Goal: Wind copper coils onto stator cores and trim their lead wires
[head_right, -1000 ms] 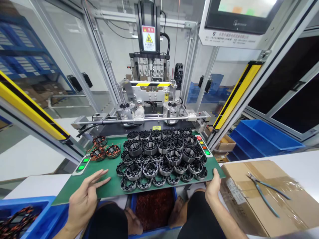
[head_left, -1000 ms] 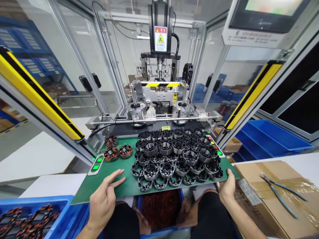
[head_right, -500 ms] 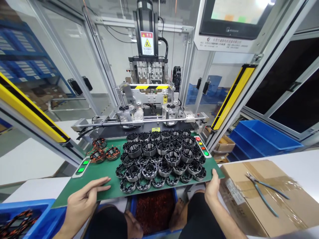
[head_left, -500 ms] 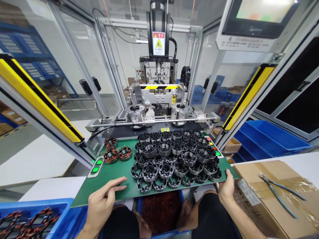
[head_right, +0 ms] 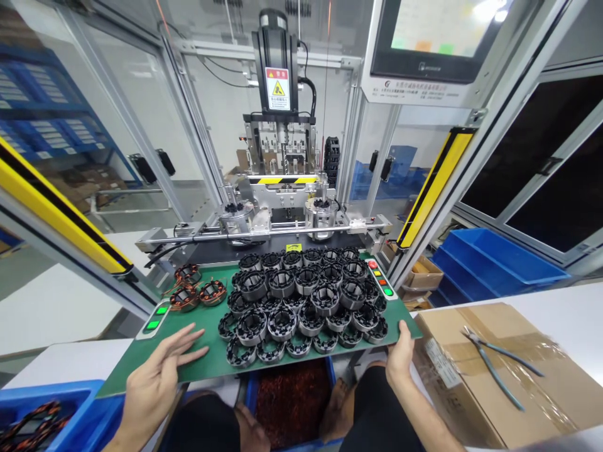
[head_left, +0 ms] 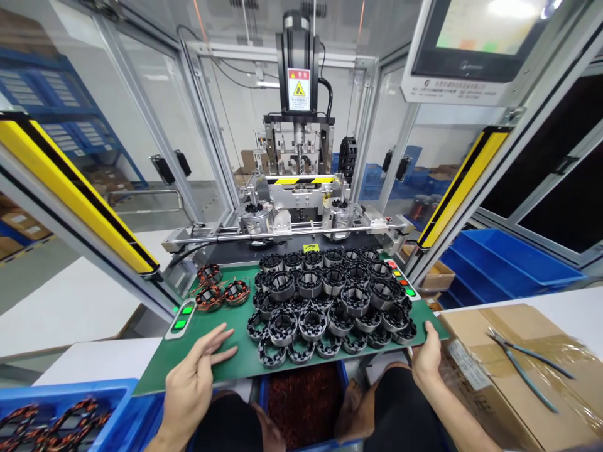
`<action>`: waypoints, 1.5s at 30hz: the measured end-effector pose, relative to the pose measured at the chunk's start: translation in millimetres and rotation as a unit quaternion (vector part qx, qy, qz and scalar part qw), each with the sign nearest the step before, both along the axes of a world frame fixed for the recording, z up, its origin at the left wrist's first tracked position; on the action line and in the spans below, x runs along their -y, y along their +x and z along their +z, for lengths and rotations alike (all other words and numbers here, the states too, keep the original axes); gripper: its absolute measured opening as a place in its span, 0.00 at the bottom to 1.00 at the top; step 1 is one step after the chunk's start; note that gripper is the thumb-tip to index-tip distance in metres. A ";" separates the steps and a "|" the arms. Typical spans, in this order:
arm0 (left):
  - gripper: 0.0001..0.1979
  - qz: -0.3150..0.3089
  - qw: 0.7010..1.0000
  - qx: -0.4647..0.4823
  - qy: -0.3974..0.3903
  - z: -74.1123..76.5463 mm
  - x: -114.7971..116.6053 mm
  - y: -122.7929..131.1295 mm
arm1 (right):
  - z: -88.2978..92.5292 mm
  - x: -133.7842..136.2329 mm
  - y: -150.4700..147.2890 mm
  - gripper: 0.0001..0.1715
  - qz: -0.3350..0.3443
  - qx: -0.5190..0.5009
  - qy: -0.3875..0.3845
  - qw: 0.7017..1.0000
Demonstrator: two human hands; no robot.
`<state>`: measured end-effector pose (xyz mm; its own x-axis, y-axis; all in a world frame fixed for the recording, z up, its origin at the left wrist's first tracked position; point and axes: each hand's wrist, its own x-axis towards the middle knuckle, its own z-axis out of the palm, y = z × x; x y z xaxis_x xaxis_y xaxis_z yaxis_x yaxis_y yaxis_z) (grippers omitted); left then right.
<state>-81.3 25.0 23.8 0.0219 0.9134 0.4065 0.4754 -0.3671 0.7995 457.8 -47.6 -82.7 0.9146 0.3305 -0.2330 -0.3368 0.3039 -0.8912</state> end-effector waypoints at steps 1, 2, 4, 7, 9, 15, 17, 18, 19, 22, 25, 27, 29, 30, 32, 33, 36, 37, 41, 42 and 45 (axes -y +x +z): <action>0.24 -0.003 1.000 -0.003 -0.001 -1.3 -0.4 0.2 | 0.2 0.2 -0.5 0.42 -0.004 -0.002 0.000 1.000; 0.25 -0.007 1.000 -0.006 -0.001 -2.6 -0.9 -0.2 | 0.2 0.4 -0.8 0.42 -0.008 -0.003 -0.002 1.000; 0.26 -0.018 1.000 -0.001 -0.007 -5.3 -2.2 -3.2 | -0.2 0.5 -0.9 0.41 -0.010 -0.006 -0.012 1.000; 0.27 -0.042 0.998 0.010 -0.045 -7.9 -5.0 -12.0 | -1.0 0.6 -0.1 0.42 -0.007 -0.016 -0.013 1.000; 0.27 -0.063 0.996 -0.002 -0.062 -8.3 -7.1 -17.8 | -0.4 0.8 0.3 0.44 -0.006 -0.021 -0.007 1.000; 0.27 -0.072 0.996 0.002 -0.061 -2.7 -13.0 -18.5 | 3.3 1.4 1.3 0.46 -0.001 -0.050 0.000 0.999; 0.25 -0.078 0.995 -0.008 -0.068 1.5 -14.6 -16.8 | 1.9 1.3 2.5 0.46 -0.001 -0.048 -0.003 0.999; 0.25 -0.083 0.994 -0.019 -0.067 3.7 -15.2 -16.5 | 0.5 1.3 3.4 0.45 0.000 -0.041 -0.005 0.999; 0.25 -0.089 0.994 -0.031 -0.060 5.7 -15.7 -16.5 | -1.2 1.3 4.4 0.45 0.000 -0.032 -0.008 0.999; 0.25 -0.104 0.992 -0.058 -0.034 9.4 -16.2 -16.8 | -6.7 1.5 7.3 0.43 0.005 -0.004 -0.017 1.000; 0.25 -0.103 0.993 -0.044 -0.041 8.3 -16.4 -16.0 | -9.2 1.9 7.8 0.43 0.011 -0.009 -0.027 1.000; 0.24 -0.093 0.994 -0.034 -0.048 5.7 -17.0 -15.2 | -8.6 1.8 6.2 0.44 0.005 -0.015 -0.030 0.999; 0.23 -0.085 0.995 -0.034 -0.045 2.8 -17.6 -14.5 | -7.0 1.5 4.0 0.44 -0.010 -0.014 -0.026 1.000; 0.23 -0.083 0.995 -0.037 -0.041 1.7 -17.8 -14.2 | -6.2 1.4 3.1 0.44 -0.015 -0.012 -0.024 1.000; 0.23 -0.081 0.995 -0.041 -0.036 0.6 -17.9 -13.4 | -5.2 1.2 2.2 0.42 -0.015 -0.007 -0.021 1.000; 0.23 -0.079 0.995 -0.040 -0.034 0.7 -17.9 -13.0 | -5.0 1.3 2.3 0.42 -0.012 -0.004 -0.021 1.000; 0.24 -0.073 0.996 -0.035 -0.043 3.2 -17.1 -11.0 | -5.6 2.1 3.8 0.41 -0.006 -0.002 -0.024 1.000; 0.24 -0.071 0.996 -0.033 -0.046 4.3 -16.7 -10.2 | -5.9 2.4 4.4 0.41 -0.005 -0.004 -0.024 1.000; 0.24 -0.069 0.996 -0.038 -0.042 7.1 -14.6 -7.7 | -5.4 3.1 4.7 0.40 0.002 -0.009 -0.023 1.000; 0.24 -0.071 0.996 -0.042 -0.038 7.0 -13.9 -7.2 | -4.6 3.1 4.1 0.40 0.002 -0.009 -0.023 1.000; 0.24 -0.081 0.995 -0.059 -0.018 4.7 -12.3 -6.2 | -0.1 2.5 0.8 0.38 -0.001 -0.005 -0.023 1.000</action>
<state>-87.5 37.2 28.4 0.2159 0.9082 0.3586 0.5041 -0.4182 0.7556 458.6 -50.1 -82.8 0.9130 0.3169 -0.2568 -0.3448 0.2633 -0.9010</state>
